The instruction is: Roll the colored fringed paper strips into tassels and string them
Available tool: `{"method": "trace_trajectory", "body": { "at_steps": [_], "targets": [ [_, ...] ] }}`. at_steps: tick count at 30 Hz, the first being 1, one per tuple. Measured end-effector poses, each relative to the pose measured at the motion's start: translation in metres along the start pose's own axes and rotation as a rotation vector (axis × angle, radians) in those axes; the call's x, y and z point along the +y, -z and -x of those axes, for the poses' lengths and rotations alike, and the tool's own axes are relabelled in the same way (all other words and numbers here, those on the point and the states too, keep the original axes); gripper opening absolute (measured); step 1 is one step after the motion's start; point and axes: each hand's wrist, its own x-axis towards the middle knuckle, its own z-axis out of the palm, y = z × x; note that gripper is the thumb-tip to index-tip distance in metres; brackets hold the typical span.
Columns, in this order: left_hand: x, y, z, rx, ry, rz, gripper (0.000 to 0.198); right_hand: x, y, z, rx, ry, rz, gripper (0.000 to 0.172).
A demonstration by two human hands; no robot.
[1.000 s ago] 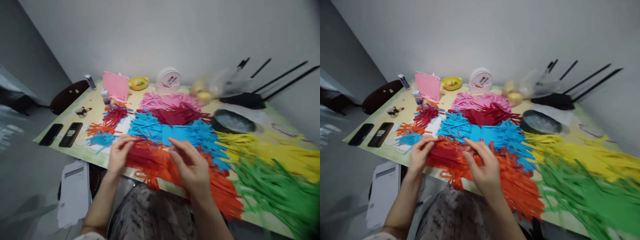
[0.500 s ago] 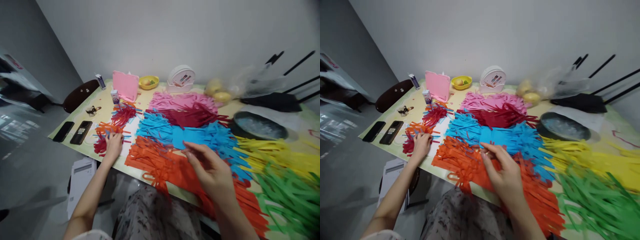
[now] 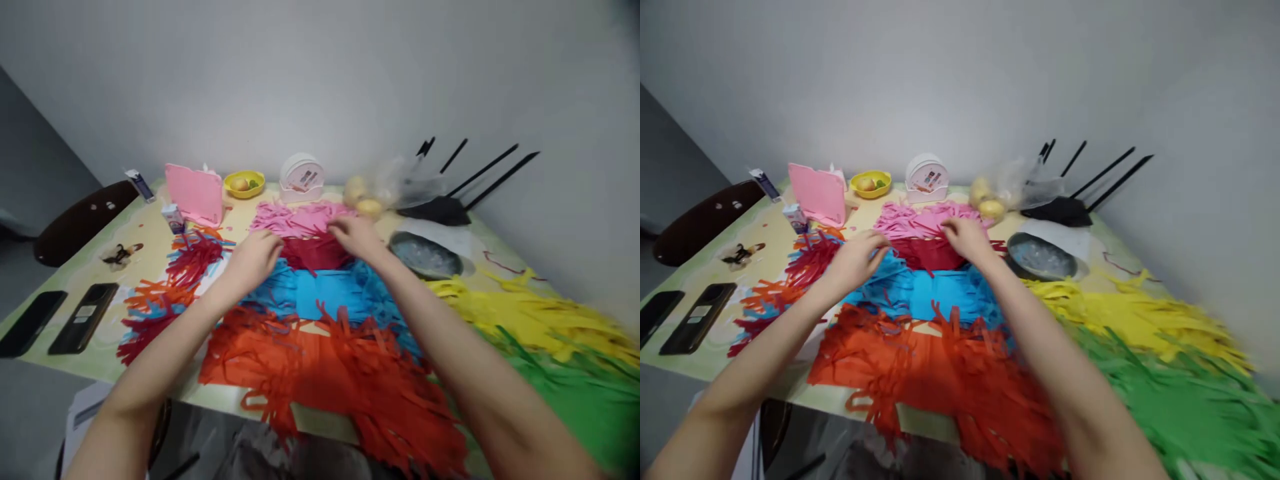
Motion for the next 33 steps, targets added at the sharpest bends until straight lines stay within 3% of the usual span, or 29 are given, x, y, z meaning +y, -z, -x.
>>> {"method": "trace_trajectory", "body": {
  "at_steps": [1,3,5,7,10,13,16,18,20,22,25,29,33],
  "targets": [
    [0.006,-0.016,-0.031,-0.106,0.024,-0.01,0.026,-0.002,-0.014,-0.014,-0.033,0.017,0.017,0.033],
    [0.01,-0.053,-0.085,-0.154,0.067,-0.042,0.028,-0.007,-0.043,-0.034,-0.065,0.023,0.069,0.04],
    [0.007,-0.086,-0.12,-0.177,0.115,-0.085,0.029,-0.006,-0.067,-0.049,-0.071,-0.019,0.132,0.042],
    [0.001,-0.113,-0.138,-0.185,0.145,-0.126,0.031,0.002,-0.083,-0.061,-0.067,-0.082,0.18,0.037],
    [-0.008,-0.138,-0.144,-0.194,0.159,-0.166,0.036,0.027,-0.086,-0.074,-0.061,-0.166,0.203,0.033],
    [-0.016,-0.15,-0.143,-0.22,0.165,-0.178,0.036,0.059,-0.068,-0.077,-0.042,-0.25,0.197,0.029],
    [-0.023,-0.154,-0.14,-0.227,0.156,-0.179,0.034,0.085,-0.039,-0.067,0.033,-0.367,0.233,0.036],
    [-0.026,-0.153,-0.141,-0.219,0.145,-0.175,0.034,0.091,-0.022,-0.06,0.099,-0.416,0.277,0.043],
    [-0.026,-0.151,-0.145,-0.203,0.127,-0.162,0.033,0.086,-0.014,-0.058,0.107,-0.335,0.292,0.045],
    [-0.023,-0.151,-0.154,-0.181,0.092,-0.137,0.032,0.073,-0.019,-0.061,0.035,-0.159,0.268,0.042],
    [-0.018,-0.157,-0.174,-0.176,0.028,-0.084,0.035,0.056,-0.045,-0.07,-0.124,0.027,0.228,0.034],
    [-0.022,-0.173,-0.193,-0.26,0.006,-0.047,0.03,0.06,-0.078,-0.079,-0.251,0.069,0.257,0.031],
    [-0.031,-0.182,-0.193,-0.326,-0.012,-0.051,0.036,0.075,-0.087,-0.081,-0.282,0.069,0.31,0.034]
  ]
}}
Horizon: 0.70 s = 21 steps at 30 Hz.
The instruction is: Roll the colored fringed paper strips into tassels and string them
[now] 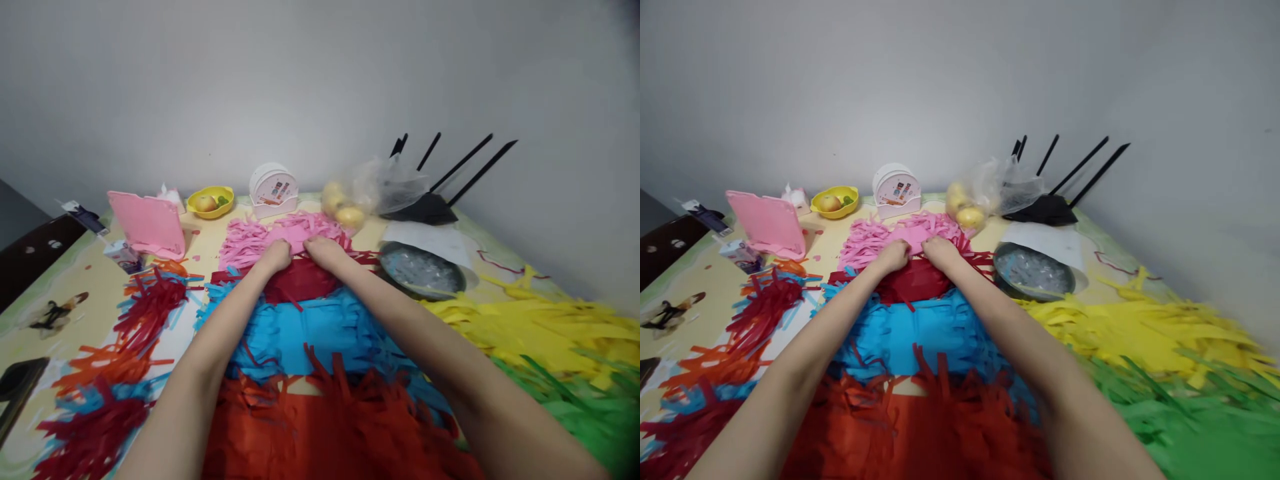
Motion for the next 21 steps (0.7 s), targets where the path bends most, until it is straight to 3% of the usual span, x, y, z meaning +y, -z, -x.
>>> {"method": "trace_trajectory", "body": {
  "at_steps": [10,17,21],
  "targets": [
    [-0.004,0.009,0.002,-0.025,-0.031,0.042,0.029,0.014,0.011,-0.007,0.011,-0.008,0.0,0.032],
    [-0.008,0.011,-0.004,0.0,0.027,0.075,0.044,0.018,0.01,-0.023,0.003,-0.032,-0.069,0.033],
    [-0.003,0.01,-0.011,0.047,0.105,0.065,0.037,0.018,0.014,-0.026,0.026,-0.037,-0.113,0.03]
  ]
}}
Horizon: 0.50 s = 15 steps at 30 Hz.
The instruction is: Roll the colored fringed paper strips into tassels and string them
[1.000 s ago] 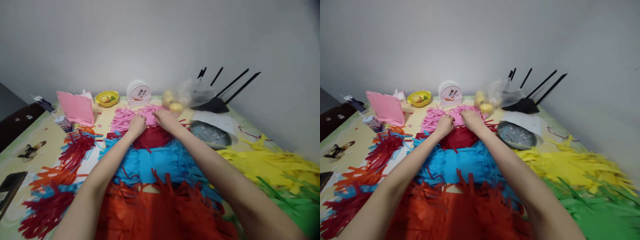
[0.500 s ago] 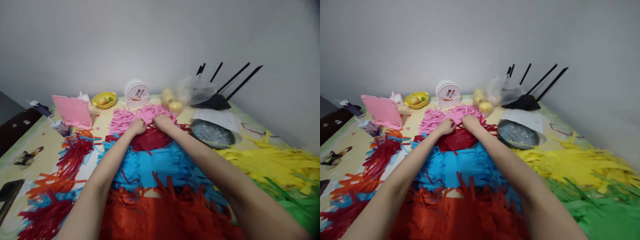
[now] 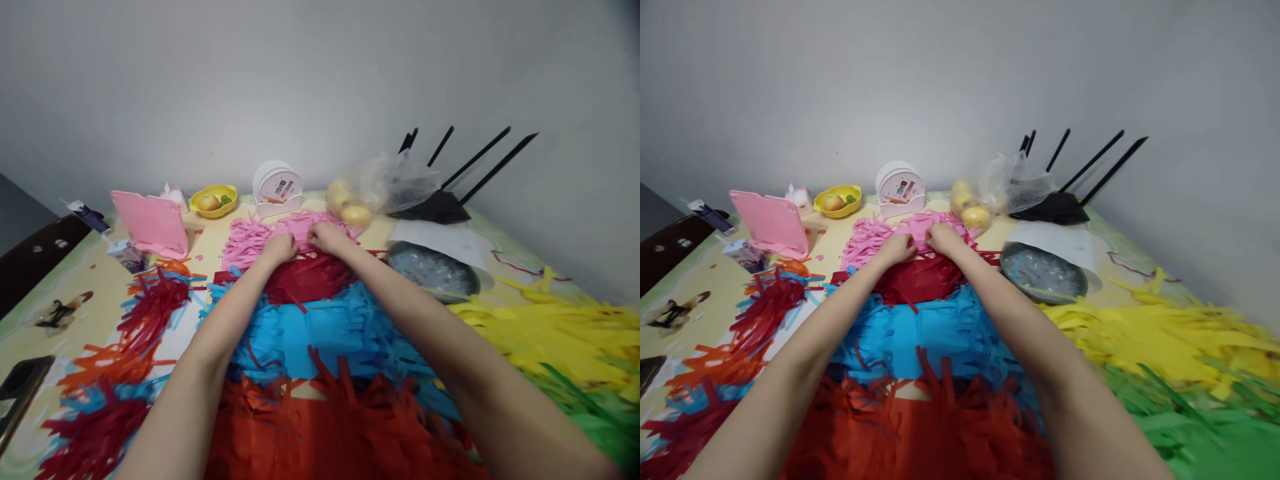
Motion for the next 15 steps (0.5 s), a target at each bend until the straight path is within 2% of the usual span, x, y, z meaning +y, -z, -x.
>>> {"method": "trace_trajectory", "body": {
  "at_steps": [4,8,11,13,15],
  "targets": [
    [0.009,-0.003,-0.007,0.069,0.086,-0.011,0.031,-0.007,0.007,0.009,0.109,0.003,-0.017,0.021],
    [0.015,0.002,-0.004,0.154,0.142,-0.03,0.024,-0.023,0.01,0.025,0.219,0.011,-0.038,0.029],
    [0.015,0.014,0.004,0.261,0.154,-0.044,0.025,-0.038,0.005,0.033,0.243,0.094,-0.089,0.032],
    [0.014,0.025,0.01,0.33,0.147,-0.05,0.024,-0.047,-0.003,0.033,0.216,0.157,-0.143,0.03],
    [0.011,0.037,0.016,0.389,0.15,-0.056,0.021,-0.054,-0.013,0.029,0.191,0.159,-0.209,0.029]
  ]
}}
